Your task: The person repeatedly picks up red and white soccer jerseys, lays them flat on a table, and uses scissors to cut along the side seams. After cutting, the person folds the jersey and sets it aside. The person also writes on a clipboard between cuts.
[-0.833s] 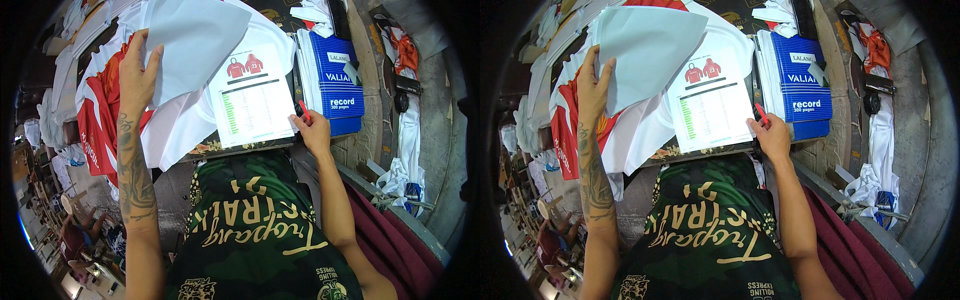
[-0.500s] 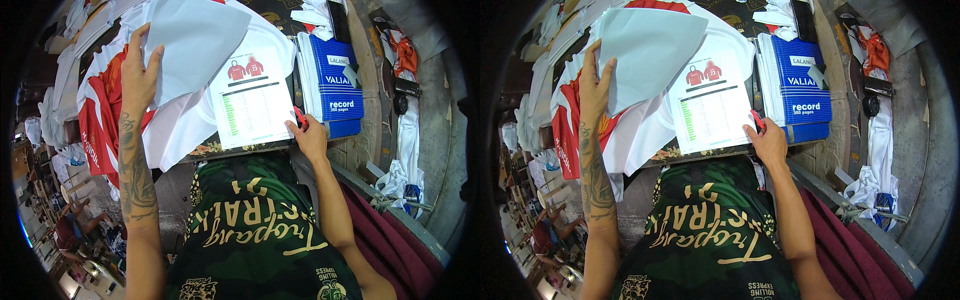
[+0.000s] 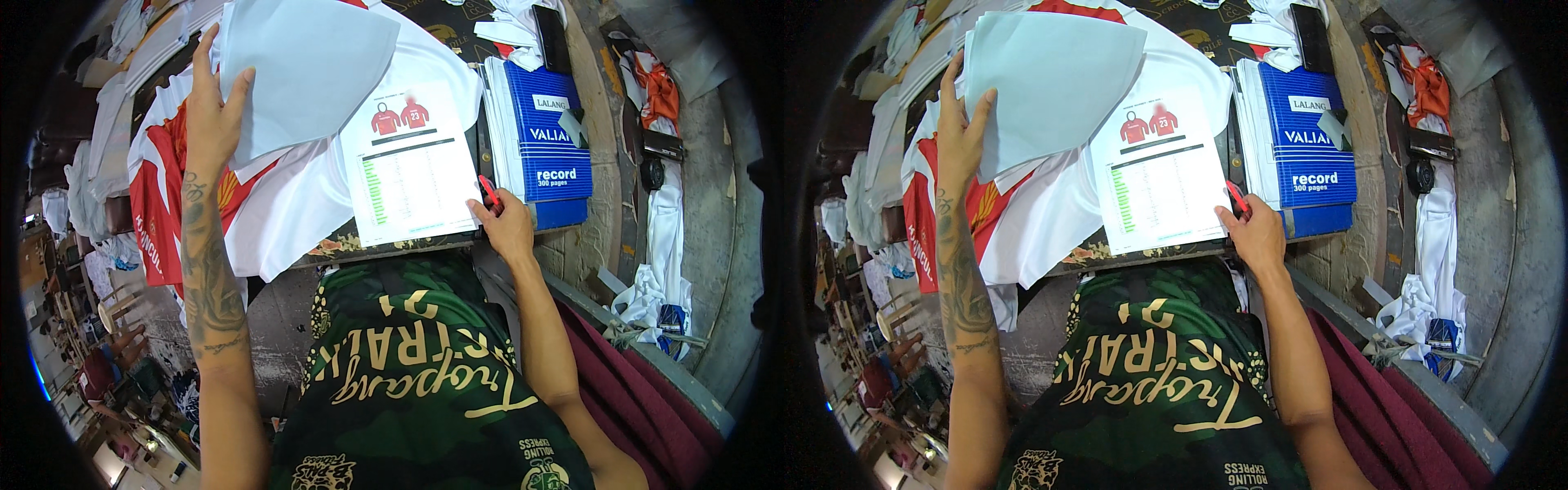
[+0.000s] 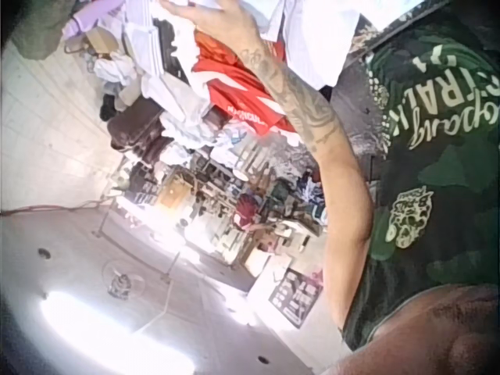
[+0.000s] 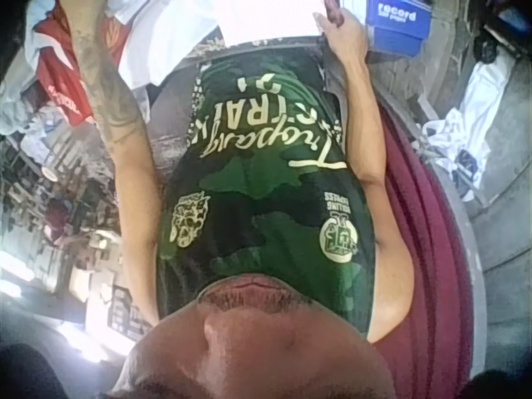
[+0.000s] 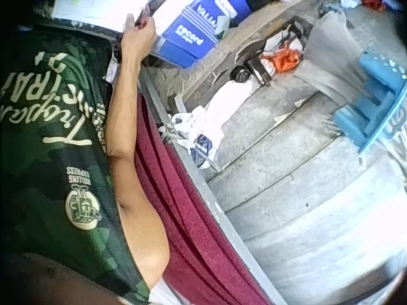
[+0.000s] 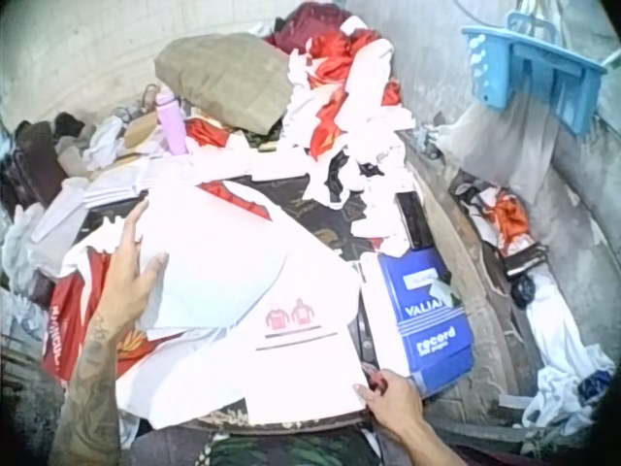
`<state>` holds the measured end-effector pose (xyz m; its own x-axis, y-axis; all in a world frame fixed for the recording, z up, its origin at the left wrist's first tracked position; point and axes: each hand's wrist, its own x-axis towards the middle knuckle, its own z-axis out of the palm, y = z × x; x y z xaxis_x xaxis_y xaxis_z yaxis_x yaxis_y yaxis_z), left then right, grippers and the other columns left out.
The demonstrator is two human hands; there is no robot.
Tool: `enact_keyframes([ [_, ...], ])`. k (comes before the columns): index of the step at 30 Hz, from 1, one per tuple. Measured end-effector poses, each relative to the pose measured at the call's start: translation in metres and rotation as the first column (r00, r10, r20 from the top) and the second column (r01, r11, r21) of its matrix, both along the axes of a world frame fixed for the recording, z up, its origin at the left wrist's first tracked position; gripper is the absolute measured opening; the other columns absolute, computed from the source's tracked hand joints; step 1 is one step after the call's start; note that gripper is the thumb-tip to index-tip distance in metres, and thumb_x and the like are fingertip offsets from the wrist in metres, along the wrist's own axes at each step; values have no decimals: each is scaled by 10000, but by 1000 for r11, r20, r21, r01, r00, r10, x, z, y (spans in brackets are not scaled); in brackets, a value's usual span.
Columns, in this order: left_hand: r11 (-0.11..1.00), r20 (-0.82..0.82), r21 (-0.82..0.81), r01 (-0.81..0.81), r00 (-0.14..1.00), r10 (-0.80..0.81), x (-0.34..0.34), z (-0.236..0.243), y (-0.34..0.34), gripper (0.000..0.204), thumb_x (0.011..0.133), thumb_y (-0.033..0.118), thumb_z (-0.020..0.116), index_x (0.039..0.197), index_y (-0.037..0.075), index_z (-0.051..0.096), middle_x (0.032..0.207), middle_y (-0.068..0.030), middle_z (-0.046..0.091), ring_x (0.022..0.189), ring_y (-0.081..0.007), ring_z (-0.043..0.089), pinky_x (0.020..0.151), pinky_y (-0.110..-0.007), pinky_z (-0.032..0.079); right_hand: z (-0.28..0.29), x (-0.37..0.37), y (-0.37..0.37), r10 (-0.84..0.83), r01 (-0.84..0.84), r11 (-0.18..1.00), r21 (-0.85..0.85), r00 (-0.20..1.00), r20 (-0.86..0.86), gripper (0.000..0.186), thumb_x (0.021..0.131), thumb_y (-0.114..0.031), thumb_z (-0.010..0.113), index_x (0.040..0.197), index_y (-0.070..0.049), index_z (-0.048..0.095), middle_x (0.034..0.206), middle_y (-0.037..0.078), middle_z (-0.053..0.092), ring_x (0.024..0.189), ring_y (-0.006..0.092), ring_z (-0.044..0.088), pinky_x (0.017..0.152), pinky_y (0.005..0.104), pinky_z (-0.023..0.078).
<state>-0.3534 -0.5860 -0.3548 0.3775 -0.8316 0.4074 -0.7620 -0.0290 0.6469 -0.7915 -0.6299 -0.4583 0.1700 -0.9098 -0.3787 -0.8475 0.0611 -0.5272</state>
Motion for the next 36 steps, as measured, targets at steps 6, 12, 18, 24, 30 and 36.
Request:
enact_keyframes([
  [6, 986, -84, 160, -39, 995, 53, 24, 5, -4, 459, 1056, 253, 660, 1437, 38, 523, 1165, -138, 737, 1016, -200, 707, 897, -337, 547, 2, 0, -1, 10, -10, 1000, 5, 1000, 10, 454, 858, -433, 866, 843, -25, 669, 690, 64, 630, 630, 209, 588, 610, 387, 463],
  [12, 998, -62, 66, 7, 998, -3, 43, -3, -8, 413, 1052, 267, 667, 1352, -6, 590, 1121, -120, 733, 972, -164, 669, 883, -312, 525, 0, -2, -2, 17, -17, 1000, 14, 1000, -1, 436, 855, -418, 870, 865, -26, 679, 696, 66, 636, 626, 206, 594, 604, 390, 465],
  [18, 994, -159, 99, 42, 987, -25, 68, -8, -20, 381, 1028, 209, 693, 1328, -8, 603, 1127, -130, 728, 1012, -170, 667, 916, -321, 522, 1, 1, 1, 39, -41, 997, -60, 998, -39, 423, 860, -401, 870, 869, -22, 679, 680, 65, 630, 612, 207, 586, 602, 381, 465],
  [24, 974, -229, 222, -53, 968, 105, 137, -50, -37, 565, 978, 213, 751, 1444, -3, 517, 1174, -195, 753, 1122, -230, 713, 941, -356, 548, 13, 6, 18, -137, 139, 989, -56, 990, 28, 440, 860, -417, 846, 890, -15, 670, 737, 119, 677, 676, 304, 662, 648, 441, 500],
  [30, 957, 208, 101, -271, 947, 246, 145, -95, -12, 718, 939, 209, 771, 1543, -2, 446, 1406, -238, 627, 1258, -360, 632, 1107, -438, 476, 23, 11, 50, -231, 235, 966, -112, 972, 47, 418, 860, -389, 847, 907, -9, 680, 742, 108, 680, 679, 300, 661, 659, 442, 501],
  [36, 911, -27, 166, 377, 926, -378, -14, -102, 45, 427, 928, 111, 745, 1333, 40, 629, 1343, -173, 627, 1289, -359, 585, 1127, -460, 435, 12, 18, 69, -349, 355, 926, -129, 935, 66, 436, 865, -394, 858, 920, -1, 679, 763, 109, 694, 694, 277, 654, 674, 425, 502],
])
